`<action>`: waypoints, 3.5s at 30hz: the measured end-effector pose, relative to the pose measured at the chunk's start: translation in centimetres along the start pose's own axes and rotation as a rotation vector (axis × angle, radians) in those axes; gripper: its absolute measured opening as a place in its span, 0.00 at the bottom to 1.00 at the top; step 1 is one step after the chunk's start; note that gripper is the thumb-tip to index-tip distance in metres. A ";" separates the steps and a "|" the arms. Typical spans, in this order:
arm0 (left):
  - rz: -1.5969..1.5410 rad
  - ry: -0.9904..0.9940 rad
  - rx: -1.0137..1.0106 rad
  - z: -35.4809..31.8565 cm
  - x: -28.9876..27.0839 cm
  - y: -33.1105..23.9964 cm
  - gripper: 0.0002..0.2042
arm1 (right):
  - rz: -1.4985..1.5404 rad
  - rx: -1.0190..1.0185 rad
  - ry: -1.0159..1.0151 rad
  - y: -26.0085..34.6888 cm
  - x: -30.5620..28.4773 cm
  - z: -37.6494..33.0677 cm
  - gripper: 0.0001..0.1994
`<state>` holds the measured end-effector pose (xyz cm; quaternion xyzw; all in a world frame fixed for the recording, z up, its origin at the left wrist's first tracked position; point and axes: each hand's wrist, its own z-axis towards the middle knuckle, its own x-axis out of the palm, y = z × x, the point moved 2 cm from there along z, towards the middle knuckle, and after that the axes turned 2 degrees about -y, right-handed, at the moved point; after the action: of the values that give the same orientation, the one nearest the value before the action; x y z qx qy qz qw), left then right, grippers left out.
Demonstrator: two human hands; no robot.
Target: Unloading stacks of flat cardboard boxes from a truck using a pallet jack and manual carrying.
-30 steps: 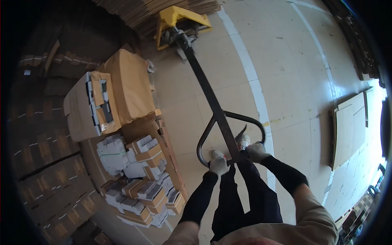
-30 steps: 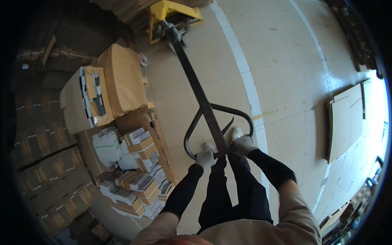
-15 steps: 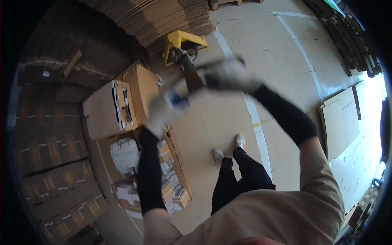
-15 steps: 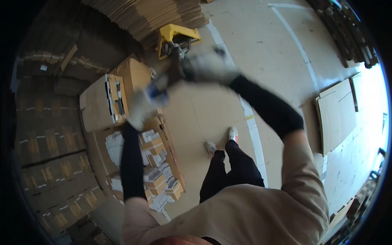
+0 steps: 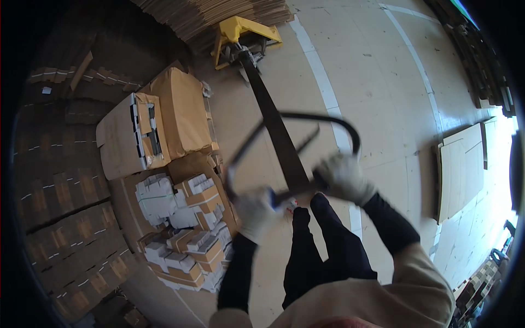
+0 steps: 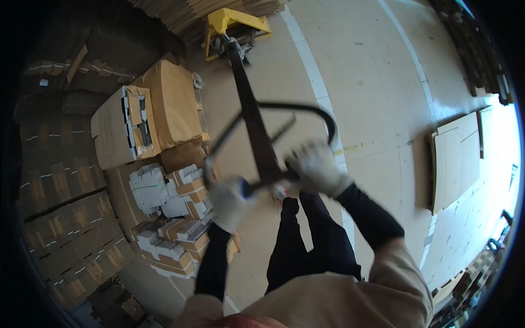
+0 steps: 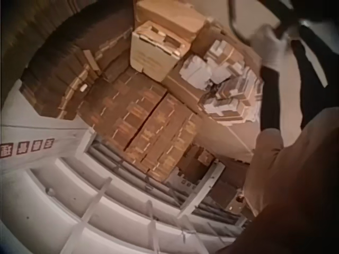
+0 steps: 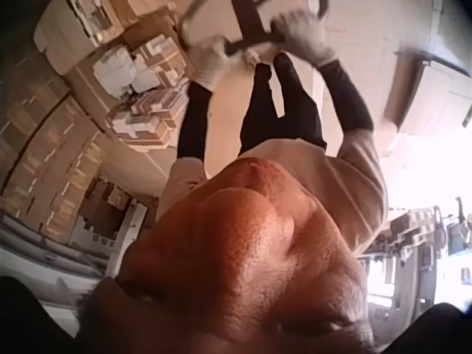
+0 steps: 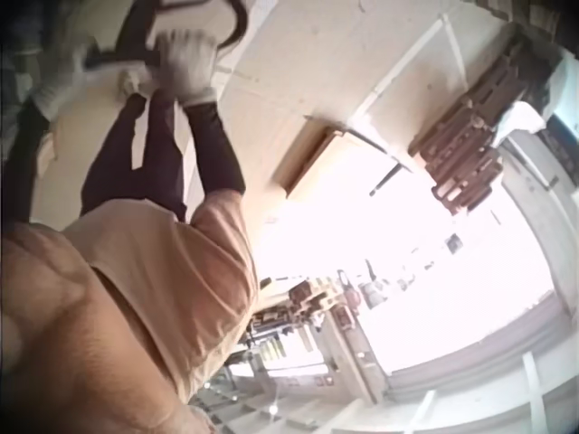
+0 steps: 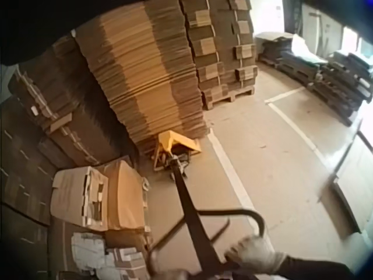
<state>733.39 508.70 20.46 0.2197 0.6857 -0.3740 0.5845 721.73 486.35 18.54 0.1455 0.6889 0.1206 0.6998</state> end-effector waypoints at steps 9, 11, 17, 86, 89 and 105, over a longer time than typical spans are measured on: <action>-0.061 0.708 -0.028 -7.7 33.7 -0.3 0.20 | 0.081 0.132 0.685 -5.2 24.9 -9.3 0.24; -0.113 0.601 -0.148 -7.7 28.5 -0.8 0.17 | 0.105 0.072 0.586 -4.1 22.5 -9.1 0.23; 0.014 0.348 -0.173 -3.6 10.9 -1.9 0.16 | 0.094 0.085 0.163 -0.8 10.5 -4.2 0.14; 0.055 0.236 -0.204 -73.9 17.5 -62.7 0.19 | -0.146 0.043 0.189 15.3 2.6 -93.8 0.18; 0.062 0.216 -0.191 -78.8 18.7 -65.7 0.17 | -0.106 0.005 0.181 16.5 3.0 -99.7 0.18; -0.043 0.114 -0.261 -101.7 21.7 -78.2 0.11 | -0.122 -0.184 0.249 22.4 5.7 -120.4 0.20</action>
<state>606.05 535.26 23.27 0.1480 0.7651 -0.2810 0.5601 602.23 513.73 20.46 0.0225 0.7640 0.1575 0.6254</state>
